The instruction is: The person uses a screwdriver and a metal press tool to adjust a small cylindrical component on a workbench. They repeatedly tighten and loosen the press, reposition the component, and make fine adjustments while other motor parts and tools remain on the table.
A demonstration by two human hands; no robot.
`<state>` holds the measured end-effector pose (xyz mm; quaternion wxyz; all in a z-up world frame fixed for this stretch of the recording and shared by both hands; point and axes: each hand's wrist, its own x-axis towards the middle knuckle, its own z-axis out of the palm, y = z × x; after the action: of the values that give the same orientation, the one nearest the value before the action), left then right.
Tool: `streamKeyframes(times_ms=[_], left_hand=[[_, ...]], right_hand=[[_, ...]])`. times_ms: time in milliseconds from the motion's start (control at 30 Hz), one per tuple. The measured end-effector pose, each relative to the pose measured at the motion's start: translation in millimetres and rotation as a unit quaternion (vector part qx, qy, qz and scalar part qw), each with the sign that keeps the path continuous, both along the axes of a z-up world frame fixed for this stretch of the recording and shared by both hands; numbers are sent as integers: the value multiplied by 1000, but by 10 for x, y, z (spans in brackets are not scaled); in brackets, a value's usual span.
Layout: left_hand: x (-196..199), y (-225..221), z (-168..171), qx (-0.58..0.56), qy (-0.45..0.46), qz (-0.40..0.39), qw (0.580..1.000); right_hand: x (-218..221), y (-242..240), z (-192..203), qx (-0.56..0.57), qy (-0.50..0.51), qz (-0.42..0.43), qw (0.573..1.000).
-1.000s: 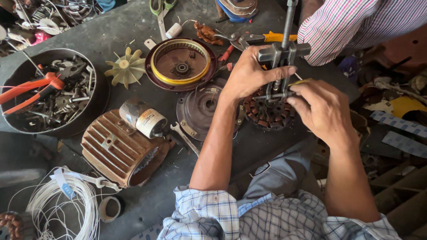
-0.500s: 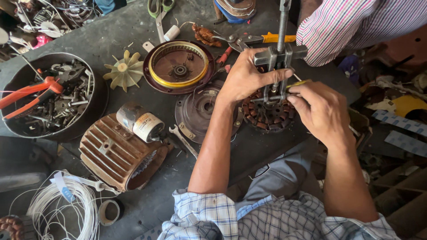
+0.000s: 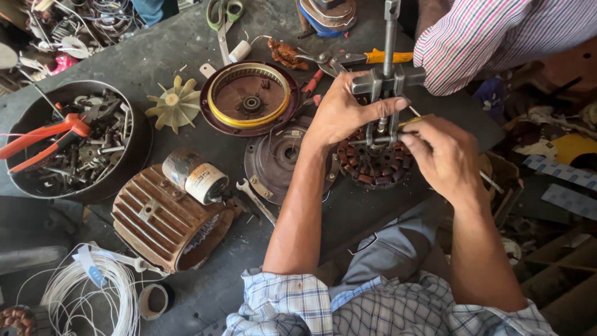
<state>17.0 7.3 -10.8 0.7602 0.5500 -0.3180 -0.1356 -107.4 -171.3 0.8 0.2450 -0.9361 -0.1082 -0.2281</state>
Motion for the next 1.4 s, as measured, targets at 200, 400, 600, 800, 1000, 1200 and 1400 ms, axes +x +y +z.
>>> streamKeyframes(times_ms=[200,400,600,800,1000,1200,1400], left_hand=[[-25,-6,-1,24,-31,19,999],[-38,-51,18,77,-52,74,993],[-113,-91,42,100,-28,84,991],[-147,-54,119,83,-50,61,993],[-200,-28,202,106,-70,83,988],[-192,-64,188,113,-76,86,987],[-187,-82,141,112,-87,84,986]], right_hand=[[13,-33,-10,22,-25,43,998],[16,-25,-6,35,-69,54,996],[35,-47,-44,16,25,-8,1000],[-6,-76,-43,30,-44,18,998],[15,2,-33,33,-124,32,991],[-18,17,31,53,-121,30,991],[156,-46,-66,-29,40,-62,997]])
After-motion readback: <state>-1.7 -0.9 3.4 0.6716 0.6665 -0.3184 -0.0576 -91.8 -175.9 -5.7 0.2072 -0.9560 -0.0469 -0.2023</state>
